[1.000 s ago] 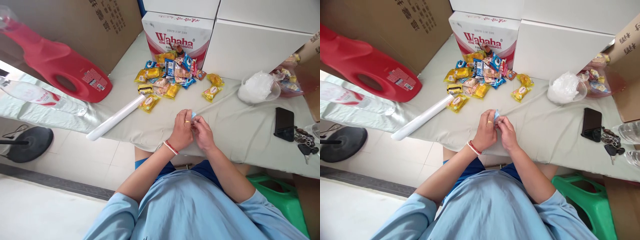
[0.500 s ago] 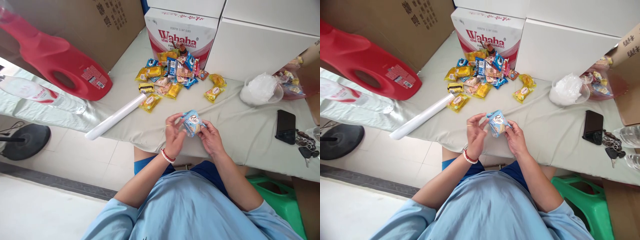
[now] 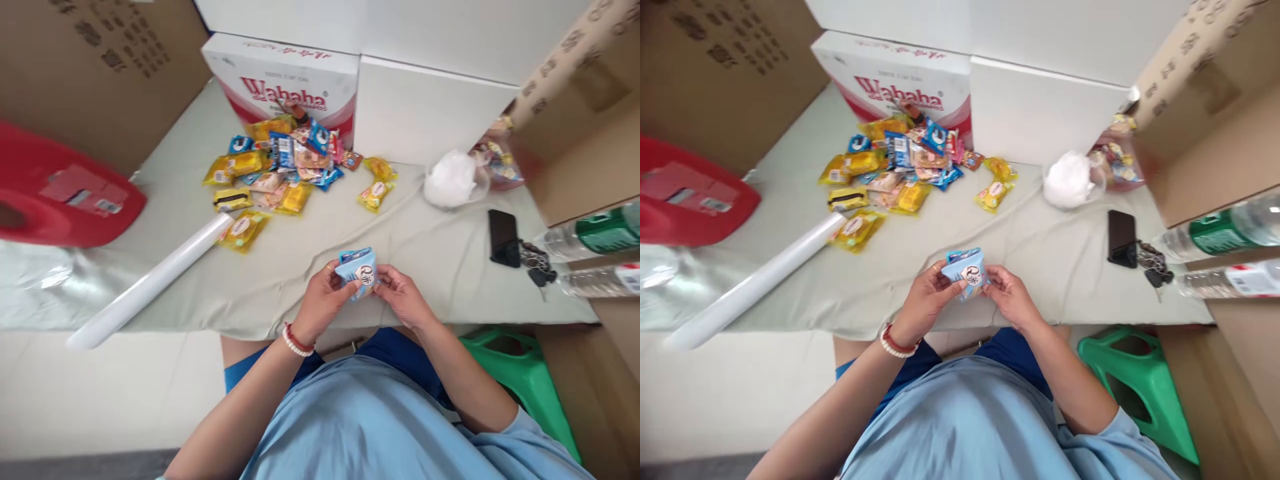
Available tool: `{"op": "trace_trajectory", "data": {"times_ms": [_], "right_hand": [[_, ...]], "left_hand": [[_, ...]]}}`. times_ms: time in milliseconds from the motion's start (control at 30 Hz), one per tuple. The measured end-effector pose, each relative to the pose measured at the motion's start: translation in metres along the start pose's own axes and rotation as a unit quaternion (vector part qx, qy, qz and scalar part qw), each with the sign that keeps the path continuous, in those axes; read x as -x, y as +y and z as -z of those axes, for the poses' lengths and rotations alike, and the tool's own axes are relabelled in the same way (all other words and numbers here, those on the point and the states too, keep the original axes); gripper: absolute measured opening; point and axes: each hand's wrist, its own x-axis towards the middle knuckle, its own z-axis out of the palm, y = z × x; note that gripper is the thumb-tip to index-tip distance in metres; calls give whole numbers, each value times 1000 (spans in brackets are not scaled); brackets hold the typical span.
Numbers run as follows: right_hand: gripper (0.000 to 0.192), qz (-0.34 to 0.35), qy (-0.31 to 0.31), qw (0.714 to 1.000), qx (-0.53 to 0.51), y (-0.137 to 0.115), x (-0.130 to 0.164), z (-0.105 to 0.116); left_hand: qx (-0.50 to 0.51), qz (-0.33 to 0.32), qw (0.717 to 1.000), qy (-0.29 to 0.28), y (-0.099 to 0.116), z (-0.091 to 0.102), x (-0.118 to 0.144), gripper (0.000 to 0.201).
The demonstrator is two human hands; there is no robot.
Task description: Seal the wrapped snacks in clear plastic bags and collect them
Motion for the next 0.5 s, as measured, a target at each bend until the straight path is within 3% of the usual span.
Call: {"op": "trace_trajectory", "data": {"times_ms": [100, 200, 267, 333, 400, 500], "right_hand": [[40, 7, 56, 998, 29, -16, -1, 36], [39, 72, 189, 978, 46, -62, -16, 103], [31, 151, 288, 944, 61, -110, -37, 161], [22, 203, 406, 888, 78, -162, -66, 218], [27, 181, 521, 822, 140, -204, -99, 265], [22, 90, 523, 795, 295, -233, -146, 303]], "left_hand": [[-95, -31, 995, -9, -6, 5, 1, 55], [-258, -91, 960, 64, -14, 34, 9, 50], [-366, -119, 914, 130, -20, 62, 19, 48], [-438, -133, 871, 177, -27, 85, 28, 41], [-490, -167, 836, 182, -34, 98, 34, 31], [-558, -260, 770, 170, -41, 95, 34, 18]]}}
